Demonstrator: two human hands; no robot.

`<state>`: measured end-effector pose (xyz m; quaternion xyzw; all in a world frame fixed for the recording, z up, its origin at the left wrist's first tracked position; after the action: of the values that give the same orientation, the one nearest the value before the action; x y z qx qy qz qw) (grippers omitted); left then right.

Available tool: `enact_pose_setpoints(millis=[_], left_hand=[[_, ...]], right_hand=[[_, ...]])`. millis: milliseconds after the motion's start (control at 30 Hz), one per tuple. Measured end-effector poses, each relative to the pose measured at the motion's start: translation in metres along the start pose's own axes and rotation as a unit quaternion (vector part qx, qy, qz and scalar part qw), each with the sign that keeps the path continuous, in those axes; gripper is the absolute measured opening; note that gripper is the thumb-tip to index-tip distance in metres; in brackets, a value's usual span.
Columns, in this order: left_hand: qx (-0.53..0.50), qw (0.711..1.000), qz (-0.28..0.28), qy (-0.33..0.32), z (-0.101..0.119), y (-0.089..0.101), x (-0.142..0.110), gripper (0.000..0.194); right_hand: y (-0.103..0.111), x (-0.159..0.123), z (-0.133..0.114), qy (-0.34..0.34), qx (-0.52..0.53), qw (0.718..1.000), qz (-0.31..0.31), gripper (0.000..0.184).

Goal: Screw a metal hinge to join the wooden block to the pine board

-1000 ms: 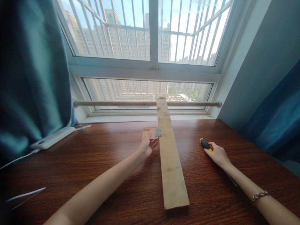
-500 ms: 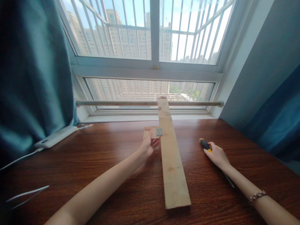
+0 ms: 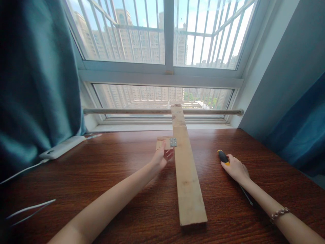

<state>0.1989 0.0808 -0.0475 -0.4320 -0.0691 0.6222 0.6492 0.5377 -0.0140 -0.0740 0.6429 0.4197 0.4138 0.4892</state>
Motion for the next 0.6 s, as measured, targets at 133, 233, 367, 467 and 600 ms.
enact_pose_setpoints(millis=[133, 233, 367, 467, 600], left_hand=[[0.0, 1.0, -0.002, -0.001, 0.0, -0.001, -0.001, 0.022], [0.002, 1.0, 0.0, -0.002, 0.0, -0.001, -0.001, 0.021], [0.002, 1.0, -0.002, -0.002, 0.0, 0.0, -0.001, 0.021], [-0.002, 1.0, 0.0, -0.002, 0.0, 0.0, -0.001, 0.022], [-0.004, 1.0, 0.001, -0.003, 0.0, -0.001, -0.001, 0.022]], right_hand=[[0.003, -0.003, -0.003, -0.009, -0.011, 1.0, -0.004, 0.048], [0.005, -0.004, -0.004, -0.006, -0.034, 0.999, 0.022, 0.052], [0.02, -0.006, -0.015, 0.037, -0.092, 0.978, 0.183, 0.061], [0.035, -0.009, -0.037, 0.111, -0.039, 0.957, 0.266, 0.052], [0.049, -0.02, -0.087, 0.211, 0.084, 0.934, 0.274, 0.032]])
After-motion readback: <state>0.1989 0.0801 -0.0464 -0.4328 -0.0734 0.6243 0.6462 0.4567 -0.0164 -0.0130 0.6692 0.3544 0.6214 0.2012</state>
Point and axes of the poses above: each hand's wrist, its own x-axis towards the middle knuckle, its own y-axis out of the back of the hand, z = x × y, the point moved 3 cm from there along x, towards the middle knuckle, and after that the axes turned 5 degrees about y, right-handed, at the moved point
